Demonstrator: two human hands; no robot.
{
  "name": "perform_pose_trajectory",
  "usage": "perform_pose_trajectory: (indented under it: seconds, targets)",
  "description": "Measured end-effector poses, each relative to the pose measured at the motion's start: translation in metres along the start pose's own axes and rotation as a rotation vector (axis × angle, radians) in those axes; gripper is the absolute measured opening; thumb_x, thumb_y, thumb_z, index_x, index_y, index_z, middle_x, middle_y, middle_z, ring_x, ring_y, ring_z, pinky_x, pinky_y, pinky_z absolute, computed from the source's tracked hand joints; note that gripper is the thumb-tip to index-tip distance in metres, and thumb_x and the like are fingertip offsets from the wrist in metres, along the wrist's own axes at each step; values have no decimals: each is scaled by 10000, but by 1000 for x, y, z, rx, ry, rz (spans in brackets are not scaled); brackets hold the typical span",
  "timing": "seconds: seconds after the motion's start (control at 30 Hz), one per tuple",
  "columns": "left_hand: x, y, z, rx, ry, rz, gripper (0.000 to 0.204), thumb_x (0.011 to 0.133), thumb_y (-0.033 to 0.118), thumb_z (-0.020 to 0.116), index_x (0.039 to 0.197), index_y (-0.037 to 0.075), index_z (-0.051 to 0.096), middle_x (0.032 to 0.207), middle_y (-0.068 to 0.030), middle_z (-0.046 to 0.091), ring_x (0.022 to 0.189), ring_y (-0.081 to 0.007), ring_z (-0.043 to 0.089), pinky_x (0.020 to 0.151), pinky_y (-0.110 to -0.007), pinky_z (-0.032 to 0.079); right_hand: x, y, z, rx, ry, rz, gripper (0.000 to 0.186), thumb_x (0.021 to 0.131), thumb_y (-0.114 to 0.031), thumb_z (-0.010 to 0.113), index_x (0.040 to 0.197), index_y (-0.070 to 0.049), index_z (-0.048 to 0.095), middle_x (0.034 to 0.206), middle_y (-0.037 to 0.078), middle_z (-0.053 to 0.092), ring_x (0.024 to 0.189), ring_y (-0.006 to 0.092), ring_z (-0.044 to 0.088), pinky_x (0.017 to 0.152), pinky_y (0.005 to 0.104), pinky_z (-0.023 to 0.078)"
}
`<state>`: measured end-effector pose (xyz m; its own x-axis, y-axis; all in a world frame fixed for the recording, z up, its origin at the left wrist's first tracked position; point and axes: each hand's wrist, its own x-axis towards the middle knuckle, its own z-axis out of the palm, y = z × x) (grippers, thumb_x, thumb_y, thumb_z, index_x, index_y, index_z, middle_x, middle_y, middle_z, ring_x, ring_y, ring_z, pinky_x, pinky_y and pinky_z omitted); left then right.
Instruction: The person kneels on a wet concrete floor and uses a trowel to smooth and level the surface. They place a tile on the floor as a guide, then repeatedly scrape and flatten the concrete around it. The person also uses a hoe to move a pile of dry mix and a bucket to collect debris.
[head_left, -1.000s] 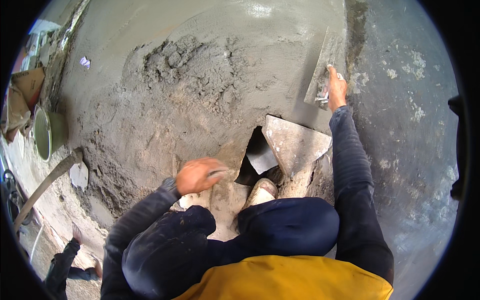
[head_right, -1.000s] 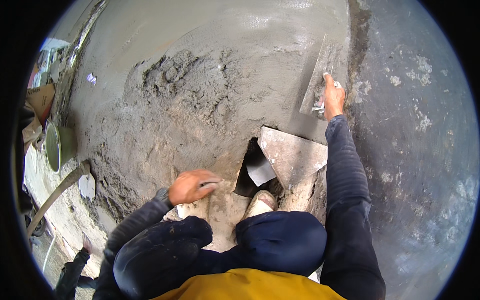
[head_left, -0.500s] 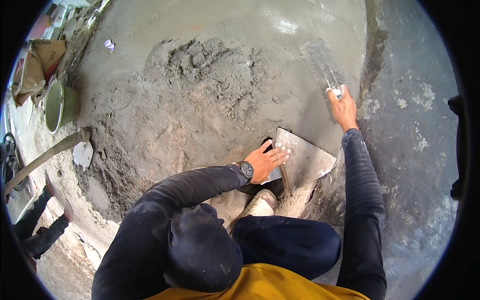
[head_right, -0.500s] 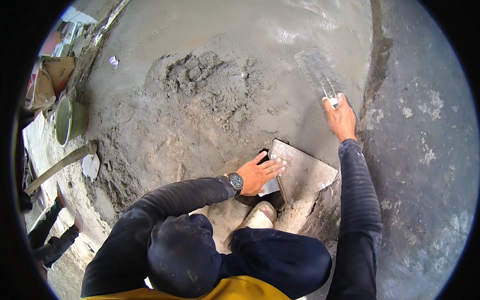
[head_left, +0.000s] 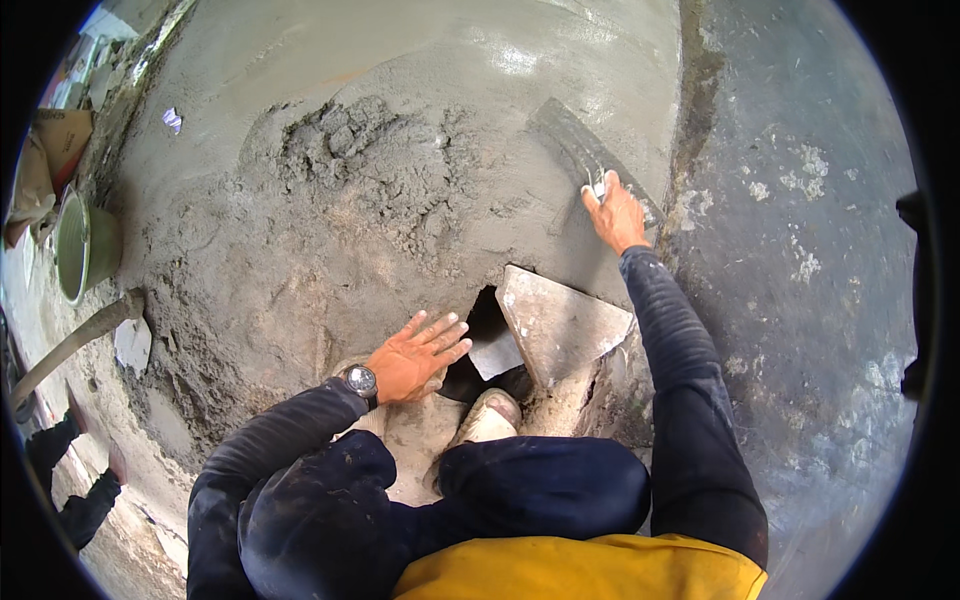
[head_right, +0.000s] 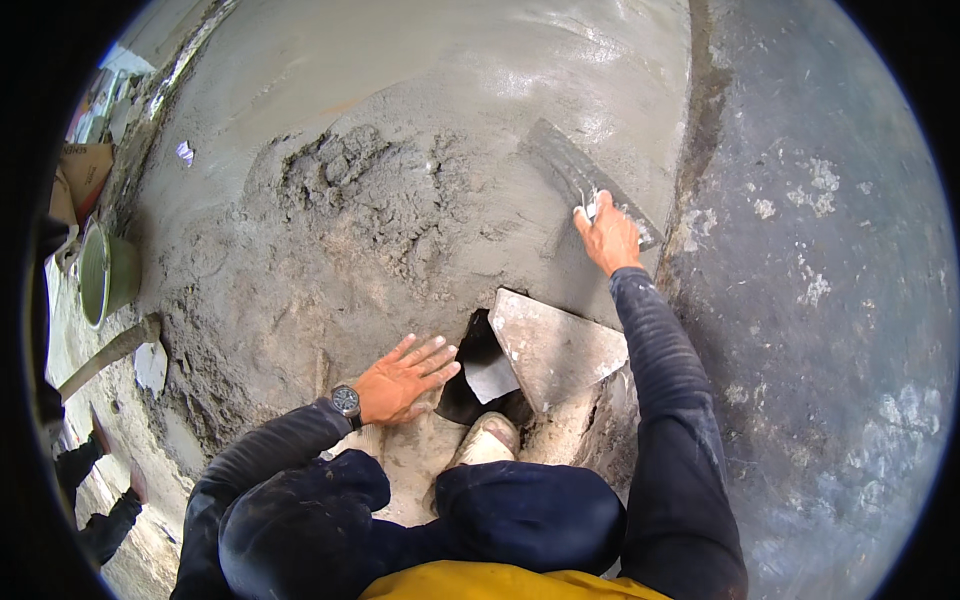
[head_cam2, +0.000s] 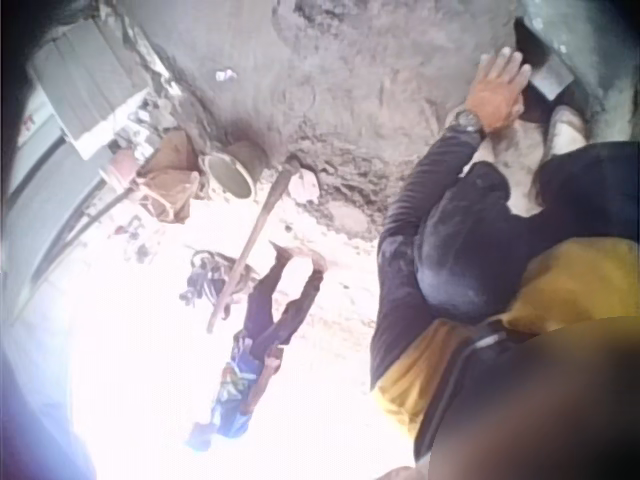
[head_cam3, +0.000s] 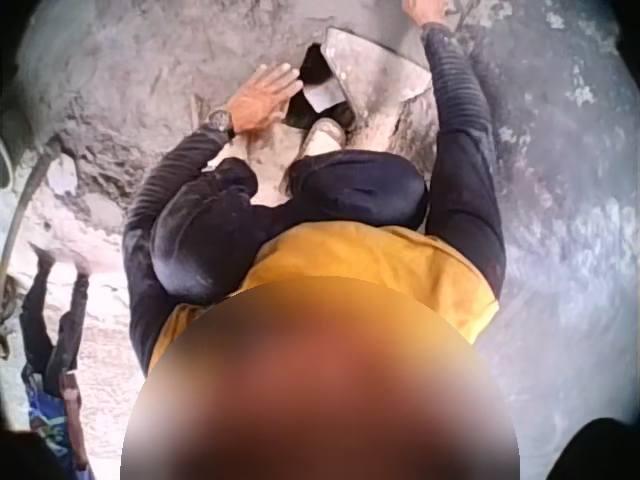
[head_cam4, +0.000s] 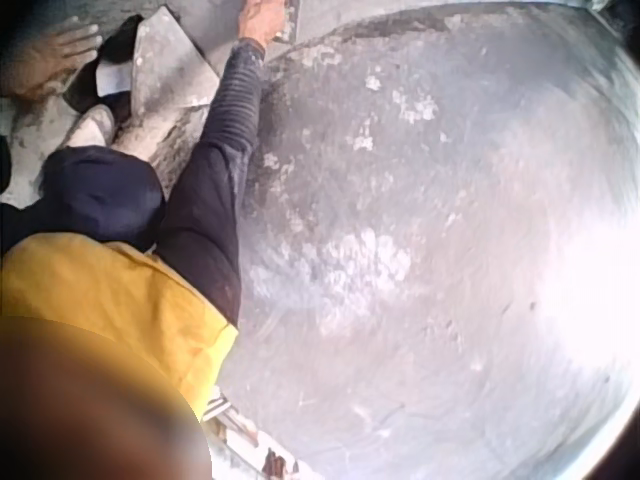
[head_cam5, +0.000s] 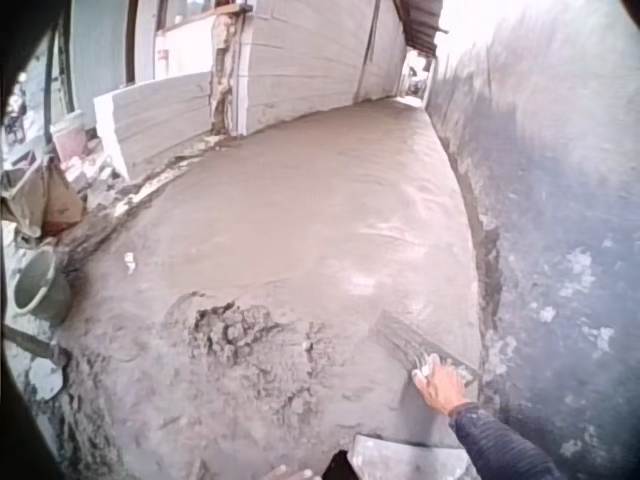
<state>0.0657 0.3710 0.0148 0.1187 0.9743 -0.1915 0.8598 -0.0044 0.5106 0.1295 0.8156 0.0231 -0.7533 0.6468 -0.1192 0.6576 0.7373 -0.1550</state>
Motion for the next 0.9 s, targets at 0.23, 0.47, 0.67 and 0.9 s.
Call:
perform_pose_trajectory:
  seconds: [0.23,0.47,0.67,0.9]
  targets:
    - [-12,-14,-4,-66,41,-108,823,950,395,664,1653,154,311,1731,-87,267,1617,-316,173,1311,-533,136,-111,-5,7,-14,-68,-254,398,985,-406,653,1091,-42,529,830,234,713,771,439,714,676,523,565]
    - [-41,-22,-15,-91,66,-237,770,957,389,666,1630,152,376,1716,-87,310,1615,-343,171,1313,-528,144,-48,33,9,53,273,30,388,1028,-405,618,1079,-42,491,918,240,715,807,473,696,694,548,532]
    - [-77,-22,-12,-155,139,-360,733,930,329,701,1598,162,448,1692,-82,367,1608,-354,199,1306,-537,169,-31,25,10,55,148,122,501,1022,-461,580,1208,1,523,1045,334,718,995,531,687,859,586,528]
    - [-87,-26,0,-194,226,-458,691,900,297,725,1547,160,528,1670,-92,406,1603,-368,211,1300,-547,189,-139,4,11,69,-72,-7,418,1012,-433,565,1095,-23,582,922,293,710,890,495,692,806,552,536]
